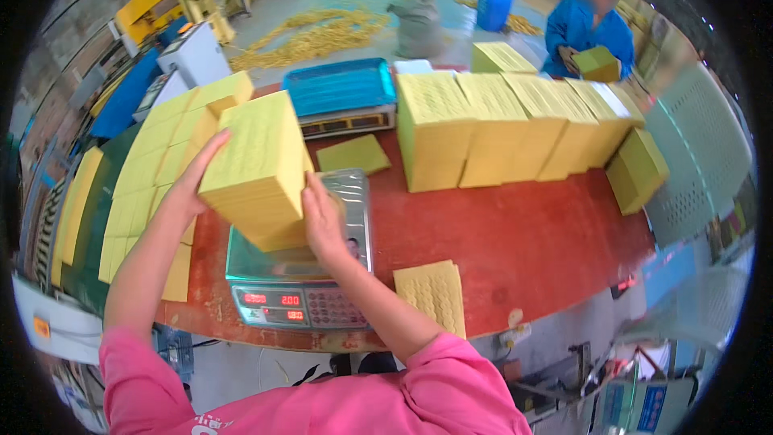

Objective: The recorder is weighing stacks of embossed yellow paper or napkins and arranging them on a conveyor and workbench for industrial packaging.

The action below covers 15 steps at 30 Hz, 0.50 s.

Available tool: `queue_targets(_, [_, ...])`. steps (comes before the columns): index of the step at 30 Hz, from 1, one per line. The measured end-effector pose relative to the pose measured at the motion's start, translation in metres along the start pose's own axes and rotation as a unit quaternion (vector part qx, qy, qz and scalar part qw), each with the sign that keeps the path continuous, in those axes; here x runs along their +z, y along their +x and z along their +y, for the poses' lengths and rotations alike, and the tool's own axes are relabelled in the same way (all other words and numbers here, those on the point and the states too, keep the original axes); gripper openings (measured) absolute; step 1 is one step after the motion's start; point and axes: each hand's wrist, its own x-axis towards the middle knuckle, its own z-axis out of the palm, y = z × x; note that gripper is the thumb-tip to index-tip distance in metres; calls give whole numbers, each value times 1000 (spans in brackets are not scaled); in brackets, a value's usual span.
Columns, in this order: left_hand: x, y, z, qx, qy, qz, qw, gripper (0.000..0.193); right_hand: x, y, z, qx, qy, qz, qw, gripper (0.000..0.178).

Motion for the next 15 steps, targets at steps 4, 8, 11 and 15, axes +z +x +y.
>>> queue_targets(4, [46, -11, -20, -37, 18, -11, 999, 67, -46, -52, -20, -19, 9, 57, 998, 49])
queue_targets(8, [61, -27, -33, -52, 37, -47, 997, 67, -87, -106, -33, 39, 11, 81, 996, 45])
queue_targets(11, [74, -26, -39, -49, 8, -130, 990, 65, -113, -129, -41, 91, -128, 138, 978, 35])
queue_targets(15, [101, -9, -44, -38, 34, -182, 982, 63, -130, -130, -12, 100, -114, 143, 978, 37])
